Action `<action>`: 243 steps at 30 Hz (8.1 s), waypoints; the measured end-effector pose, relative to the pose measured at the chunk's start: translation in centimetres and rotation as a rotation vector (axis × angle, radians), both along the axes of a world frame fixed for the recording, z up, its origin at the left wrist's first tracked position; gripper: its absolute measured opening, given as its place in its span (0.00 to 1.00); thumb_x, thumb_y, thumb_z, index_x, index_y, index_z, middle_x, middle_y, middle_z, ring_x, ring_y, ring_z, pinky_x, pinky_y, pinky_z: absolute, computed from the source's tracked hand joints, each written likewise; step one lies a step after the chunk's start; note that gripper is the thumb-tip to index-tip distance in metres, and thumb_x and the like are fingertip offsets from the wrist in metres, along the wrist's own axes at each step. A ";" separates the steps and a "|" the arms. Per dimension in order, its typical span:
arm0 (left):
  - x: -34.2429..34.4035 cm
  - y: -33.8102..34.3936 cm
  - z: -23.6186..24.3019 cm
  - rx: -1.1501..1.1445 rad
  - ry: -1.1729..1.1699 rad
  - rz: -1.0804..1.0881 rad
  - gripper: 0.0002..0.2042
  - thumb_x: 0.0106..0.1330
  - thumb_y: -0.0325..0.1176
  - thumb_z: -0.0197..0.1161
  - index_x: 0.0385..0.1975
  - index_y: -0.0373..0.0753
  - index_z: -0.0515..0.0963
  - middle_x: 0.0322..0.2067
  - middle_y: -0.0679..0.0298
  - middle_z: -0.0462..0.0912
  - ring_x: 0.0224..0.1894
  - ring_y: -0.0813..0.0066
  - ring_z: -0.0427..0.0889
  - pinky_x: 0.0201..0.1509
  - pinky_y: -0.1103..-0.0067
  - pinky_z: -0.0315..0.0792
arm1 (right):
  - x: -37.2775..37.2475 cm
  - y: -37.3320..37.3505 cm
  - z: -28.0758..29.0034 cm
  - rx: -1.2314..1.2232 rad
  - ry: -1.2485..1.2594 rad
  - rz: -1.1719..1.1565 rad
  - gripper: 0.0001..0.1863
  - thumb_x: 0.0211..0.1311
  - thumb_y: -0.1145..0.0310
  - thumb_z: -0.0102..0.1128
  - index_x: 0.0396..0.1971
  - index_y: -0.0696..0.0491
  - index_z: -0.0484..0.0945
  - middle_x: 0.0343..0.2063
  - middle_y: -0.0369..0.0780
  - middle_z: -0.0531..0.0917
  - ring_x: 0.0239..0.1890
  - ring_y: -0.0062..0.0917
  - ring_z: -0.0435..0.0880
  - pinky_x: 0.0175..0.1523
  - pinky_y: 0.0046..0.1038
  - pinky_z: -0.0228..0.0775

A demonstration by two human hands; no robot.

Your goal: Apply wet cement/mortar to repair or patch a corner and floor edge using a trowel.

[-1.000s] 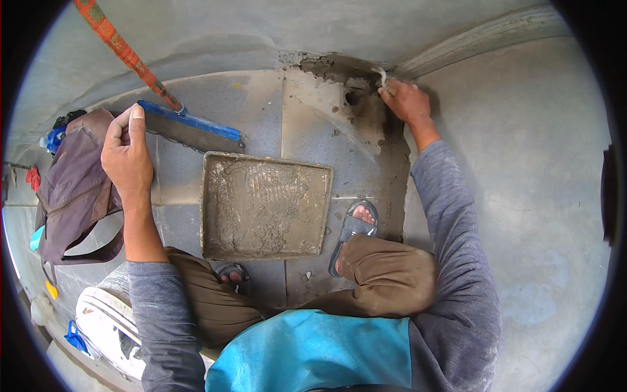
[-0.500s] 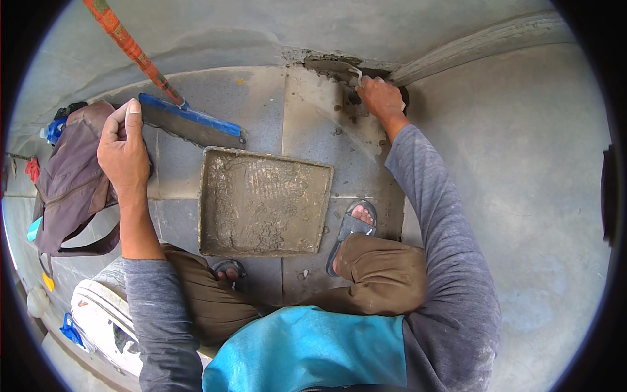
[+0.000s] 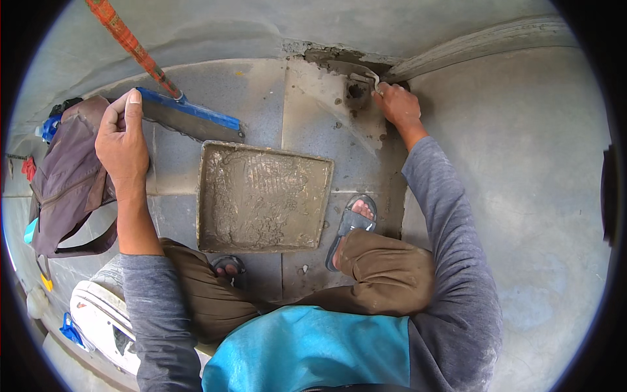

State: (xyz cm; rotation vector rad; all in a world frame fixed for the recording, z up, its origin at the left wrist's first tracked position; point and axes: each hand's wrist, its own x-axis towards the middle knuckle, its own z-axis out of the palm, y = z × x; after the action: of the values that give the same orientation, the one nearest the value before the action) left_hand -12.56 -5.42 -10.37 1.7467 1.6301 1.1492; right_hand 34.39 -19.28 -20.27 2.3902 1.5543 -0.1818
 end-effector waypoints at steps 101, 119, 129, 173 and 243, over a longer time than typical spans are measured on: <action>0.0 -0.4 0.1 -0.013 0.004 -0.019 0.13 0.69 0.37 0.66 0.43 0.33 0.84 0.32 0.67 0.84 0.35 0.84 0.78 0.43 0.84 0.72 | 1.6 -0.4 -1.4 0.244 0.031 -0.027 0.18 0.67 0.48 0.53 0.46 0.44 0.80 0.46 0.42 0.82 0.51 0.40 0.82 0.50 0.43 0.77; -0.2 -0.5 0.3 -0.020 0.056 -0.021 0.14 0.68 0.39 0.66 0.43 0.34 0.85 0.36 0.66 0.87 0.38 0.82 0.80 0.46 0.83 0.73 | 1.9 -1.0 -1.8 0.253 -0.016 -0.032 0.19 0.67 0.46 0.53 0.45 0.44 0.80 0.45 0.42 0.83 0.50 0.40 0.82 0.50 0.43 0.77; -0.5 -0.2 0.0 -0.031 0.032 0.008 0.14 0.68 0.39 0.66 0.43 0.33 0.84 0.37 0.62 0.87 0.40 0.80 0.81 0.48 0.81 0.73 | 1.5 1.6 -5.6 0.106 -0.023 0.108 0.18 0.67 0.50 0.55 0.44 0.47 0.80 0.44 0.42 0.83 0.50 0.41 0.82 0.50 0.42 0.78; -0.3 -0.2 -0.1 -0.029 0.035 -0.008 0.16 0.68 0.43 0.66 0.43 0.35 0.85 0.36 0.63 0.87 0.40 0.79 0.81 0.48 0.81 0.73 | 1.5 3.2 0.8 0.174 -0.042 0.083 0.17 0.67 0.50 0.54 0.45 0.44 0.81 0.44 0.41 0.84 0.50 0.40 0.83 0.53 0.42 0.77; 0.0 -0.1 -0.7 -0.088 -0.046 -0.031 0.14 0.70 0.39 0.64 0.40 0.31 0.83 0.30 0.68 0.82 0.30 0.85 0.74 0.35 0.85 0.70 | 1.1 1.8 -6.0 0.118 0.078 0.113 0.15 0.64 0.54 0.57 0.40 0.48 0.84 0.43 0.43 0.86 0.46 0.39 0.85 0.50 0.39 0.78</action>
State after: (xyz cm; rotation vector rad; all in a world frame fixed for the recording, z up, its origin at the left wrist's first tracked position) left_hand -12.57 -5.56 -11.09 1.6722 1.5964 1.0786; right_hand 35.51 -17.46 -26.31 2.4004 1.7770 -0.1664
